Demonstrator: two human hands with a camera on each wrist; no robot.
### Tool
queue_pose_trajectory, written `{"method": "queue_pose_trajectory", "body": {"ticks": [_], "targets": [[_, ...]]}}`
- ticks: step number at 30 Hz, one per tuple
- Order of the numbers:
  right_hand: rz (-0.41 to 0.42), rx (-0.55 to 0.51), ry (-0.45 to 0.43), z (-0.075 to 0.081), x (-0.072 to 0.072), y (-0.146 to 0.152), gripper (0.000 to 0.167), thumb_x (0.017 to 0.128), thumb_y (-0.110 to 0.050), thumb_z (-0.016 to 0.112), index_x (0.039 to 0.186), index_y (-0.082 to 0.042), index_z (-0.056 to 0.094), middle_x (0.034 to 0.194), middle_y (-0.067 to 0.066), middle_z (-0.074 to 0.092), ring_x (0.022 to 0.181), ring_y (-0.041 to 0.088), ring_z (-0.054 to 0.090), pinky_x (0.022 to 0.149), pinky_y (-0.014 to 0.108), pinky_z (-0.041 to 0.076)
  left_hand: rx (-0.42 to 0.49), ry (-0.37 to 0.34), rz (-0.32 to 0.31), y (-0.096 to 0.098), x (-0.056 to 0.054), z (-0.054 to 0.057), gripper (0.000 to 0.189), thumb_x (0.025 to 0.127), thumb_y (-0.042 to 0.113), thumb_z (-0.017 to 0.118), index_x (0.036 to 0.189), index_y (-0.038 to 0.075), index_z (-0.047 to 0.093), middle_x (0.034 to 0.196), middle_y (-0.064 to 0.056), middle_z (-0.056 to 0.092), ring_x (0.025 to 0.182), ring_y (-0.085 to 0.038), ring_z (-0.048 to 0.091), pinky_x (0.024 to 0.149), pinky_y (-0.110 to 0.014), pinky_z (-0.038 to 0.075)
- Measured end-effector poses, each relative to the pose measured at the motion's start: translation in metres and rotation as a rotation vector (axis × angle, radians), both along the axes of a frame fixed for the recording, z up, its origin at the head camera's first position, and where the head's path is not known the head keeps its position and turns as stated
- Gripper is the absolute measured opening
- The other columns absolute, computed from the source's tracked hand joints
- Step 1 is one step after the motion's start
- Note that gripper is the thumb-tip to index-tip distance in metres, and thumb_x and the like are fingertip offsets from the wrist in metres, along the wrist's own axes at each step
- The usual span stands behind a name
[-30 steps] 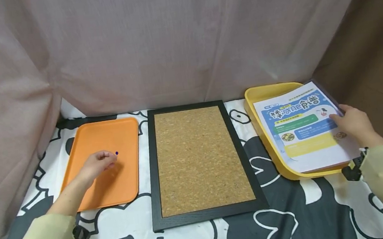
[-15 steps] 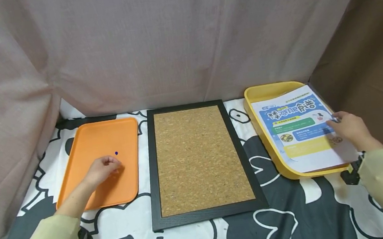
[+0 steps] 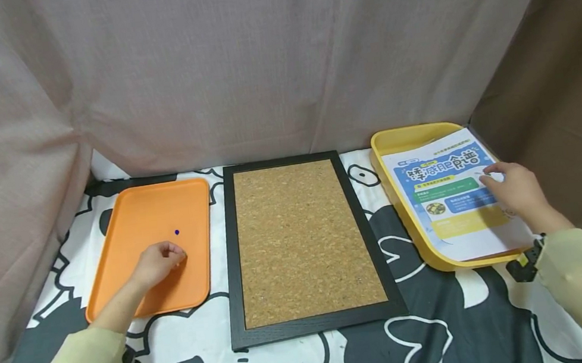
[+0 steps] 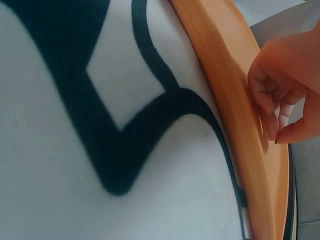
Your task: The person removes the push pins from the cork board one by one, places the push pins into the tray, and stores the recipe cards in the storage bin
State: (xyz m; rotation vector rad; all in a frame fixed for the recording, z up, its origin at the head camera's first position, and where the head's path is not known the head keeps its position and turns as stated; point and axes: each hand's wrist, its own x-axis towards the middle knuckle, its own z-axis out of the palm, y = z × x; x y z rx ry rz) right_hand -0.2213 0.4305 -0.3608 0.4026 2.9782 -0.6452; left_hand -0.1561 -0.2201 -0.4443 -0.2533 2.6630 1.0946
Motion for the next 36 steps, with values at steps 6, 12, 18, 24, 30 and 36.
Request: {"method": "queue_pose_trajectory", "body": {"ticks": [6,12,18,24,30,36], "targets": [[0.027,0.014,0.014,0.002,0.001,-0.009,0.062,0.098,-0.040,0.036,0.136,0.008,0.035,0.136,0.038,0.027,0.112,0.050,0.030,0.099,0.067,0.027,-0.052,0.050,-0.035,0.002,0.001,-0.002,0.016,0.092,0.012,0.057,0.099,-0.003,0.058,0.086,-0.011,0.055,0.080,-0.021,0.048,0.068,-0.028,0.037],[0.054,0.024,0.022,0.000,0.001,-0.011,0.057,0.098,-0.038,0.037,0.131,0.008,0.041,0.131,0.038,0.032,0.108,0.049,0.033,0.095,0.066,0.030,-0.056,0.038,-0.031,0.002,0.001,0.000,0.016,0.091,0.012,0.059,0.098,-0.002,0.058,0.086,-0.011,0.057,0.081,-0.022,0.048,0.069,-0.028,0.038],[0.077,0.017,0.012,0.001,0.001,-0.016,0.059,0.098,-0.040,0.037,0.133,0.007,0.040,0.129,0.037,0.034,0.105,0.047,0.036,0.089,0.062,0.034,-0.028,0.092,-0.054,-0.002,-0.001,0.009,0.017,0.093,0.013,0.053,0.096,-0.002,0.059,0.086,-0.013,0.061,0.074,-0.020,0.051,0.063,-0.027,0.039],[0.171,0.025,0.105,0.004,-0.002,-0.033,0.056,0.098,-0.036,0.040,0.130,0.009,0.043,0.131,0.037,0.039,0.113,0.050,0.039,0.094,0.063,0.033,-0.064,0.250,-0.072,-0.003,-0.010,0.031,0.023,0.093,0.020,0.054,0.096,-0.002,0.060,0.088,-0.017,0.063,0.071,-0.019,0.052,0.057,-0.025,0.040],[0.260,-0.028,0.194,0.010,-0.011,-0.065,0.058,0.099,-0.037,0.040,0.133,0.010,0.040,0.135,0.036,0.038,0.125,0.053,0.032,0.102,0.062,0.025,-0.060,0.358,-0.062,0.004,-0.024,0.052,0.037,0.097,0.029,0.049,0.113,-0.003,0.056,0.108,-0.022,0.061,0.097,-0.033,0.056,0.078,-0.040,0.046],[0.309,-0.075,0.255,0.015,-0.013,-0.102,0.056,0.099,-0.035,0.041,0.136,0.007,0.038,0.137,0.033,0.037,0.128,0.050,0.030,0.105,0.060,0.022,-0.053,0.413,-0.100,0.019,-0.037,0.067,0.050,0.097,0.033,0.048,0.133,-0.002,0.043,0.134,-0.024,0.045,0.123,-0.039,0.042,0.101,-0.053,0.036]]}}
